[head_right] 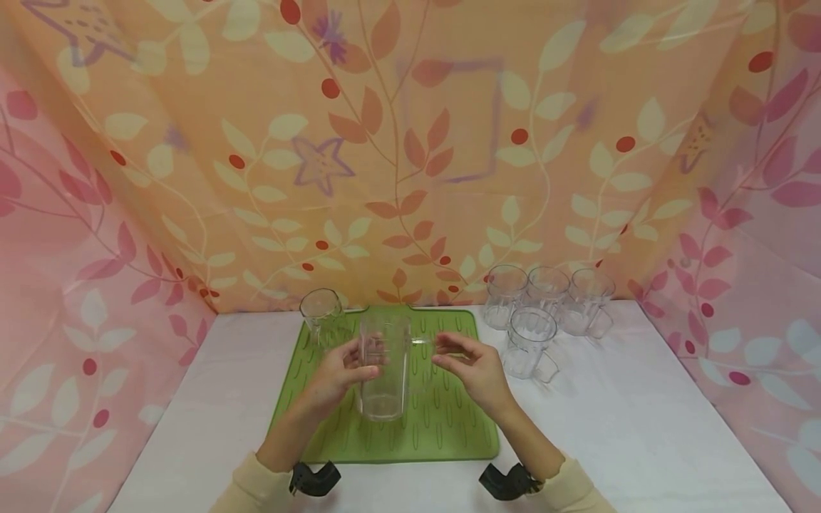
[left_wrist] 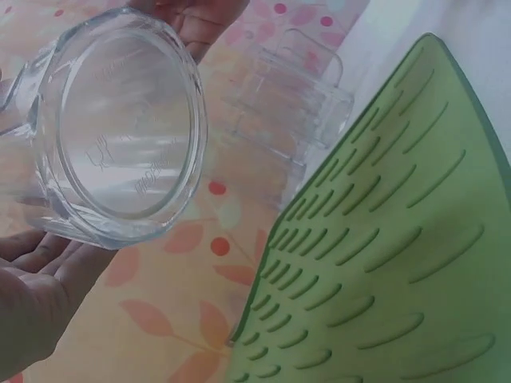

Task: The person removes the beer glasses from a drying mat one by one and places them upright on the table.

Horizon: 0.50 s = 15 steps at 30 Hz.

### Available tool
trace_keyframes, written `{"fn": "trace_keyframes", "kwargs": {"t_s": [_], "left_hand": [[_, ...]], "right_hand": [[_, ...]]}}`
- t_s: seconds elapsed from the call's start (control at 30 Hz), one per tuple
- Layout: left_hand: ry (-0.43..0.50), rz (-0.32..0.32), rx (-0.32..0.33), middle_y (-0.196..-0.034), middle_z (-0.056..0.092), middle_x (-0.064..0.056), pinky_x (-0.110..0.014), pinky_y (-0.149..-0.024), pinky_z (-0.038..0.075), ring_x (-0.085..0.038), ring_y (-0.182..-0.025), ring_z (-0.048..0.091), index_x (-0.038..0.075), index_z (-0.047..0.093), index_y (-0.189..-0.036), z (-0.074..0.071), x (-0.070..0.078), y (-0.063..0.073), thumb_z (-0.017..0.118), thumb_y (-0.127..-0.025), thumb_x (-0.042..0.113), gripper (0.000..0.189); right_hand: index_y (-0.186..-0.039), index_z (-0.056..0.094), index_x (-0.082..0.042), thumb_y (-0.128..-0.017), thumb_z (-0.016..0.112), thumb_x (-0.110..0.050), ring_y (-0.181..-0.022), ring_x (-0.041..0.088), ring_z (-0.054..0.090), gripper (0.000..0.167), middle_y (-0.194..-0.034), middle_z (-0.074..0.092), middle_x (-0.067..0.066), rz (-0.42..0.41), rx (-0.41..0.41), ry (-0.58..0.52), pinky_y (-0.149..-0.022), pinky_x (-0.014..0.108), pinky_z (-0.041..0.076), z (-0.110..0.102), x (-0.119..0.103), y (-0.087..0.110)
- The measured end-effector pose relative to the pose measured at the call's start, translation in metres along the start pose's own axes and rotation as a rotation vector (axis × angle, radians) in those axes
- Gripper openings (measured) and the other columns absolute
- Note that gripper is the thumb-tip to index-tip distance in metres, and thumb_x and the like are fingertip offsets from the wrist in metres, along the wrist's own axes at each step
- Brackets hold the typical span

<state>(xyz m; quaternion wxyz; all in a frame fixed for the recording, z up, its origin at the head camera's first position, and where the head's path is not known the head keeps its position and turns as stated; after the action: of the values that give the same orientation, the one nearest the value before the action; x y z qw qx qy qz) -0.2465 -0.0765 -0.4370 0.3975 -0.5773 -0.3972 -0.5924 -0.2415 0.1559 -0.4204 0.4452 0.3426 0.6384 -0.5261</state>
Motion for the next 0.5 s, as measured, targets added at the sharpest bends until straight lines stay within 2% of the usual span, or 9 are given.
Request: {"fn": "trace_keyframes", "kwargs": {"t_s": [0.13,0.27,0.5], "left_hand": [[0.0,0.022,0.011,-0.14,0.05,-0.028,-0.035,-0.098,0.054,-0.036,-0.122,0.059,-0.003,0.042,-0.143,0.0,-0.001,0.001,0.069,-0.088,0.009,0.063],[0.031,0.025,0.024,-0.141,0.05,-0.028,-0.036,-0.1,0.053,-0.04,-0.126,0.055,-0.001,0.041,-0.144,-0.001,-0.003,0.003,0.068,-0.088,0.006,0.063],[0.032,0.024,0.052,-0.14,0.053,-0.022,-0.034,-0.099,0.053,-0.035,-0.128,0.054,0.005,0.043,-0.144,-0.003,-0.009,0.005,0.077,-0.082,0.012,0.071]], "right_hand": [[-0.122,0.052,0.023,-0.087,0.067,0.001,-0.099,0.002,0.067,0.044,-0.103,0.071,-0.014,0.051,-0.024,-0.039,-0.082,0.017,0.057,0.001,0.004,0.001],[-0.123,0.051,0.023,-0.089,0.066,0.0,-0.1,0.005,0.068,0.044,-0.105,0.072,-0.008,0.067,-0.051,-0.089,-0.084,0.018,0.057,0.003,0.009,0.002],[-0.124,0.051,0.021,-0.092,0.061,0.002,-0.101,0.004,0.068,0.039,-0.107,0.073,-0.007,0.096,-0.105,-0.219,-0.087,0.02,0.056,0.005,0.023,0.003]]}}
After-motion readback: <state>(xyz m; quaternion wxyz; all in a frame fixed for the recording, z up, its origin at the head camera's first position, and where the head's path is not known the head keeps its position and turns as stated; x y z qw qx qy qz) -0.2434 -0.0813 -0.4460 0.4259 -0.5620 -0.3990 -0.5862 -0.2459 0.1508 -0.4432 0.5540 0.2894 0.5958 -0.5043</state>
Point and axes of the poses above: each hand's wrist, its own y-axis away from the middle knuckle, its own z-axis out of the palm, x = y × z, the point moved 5 cm from there along -y, towards the middle knuckle
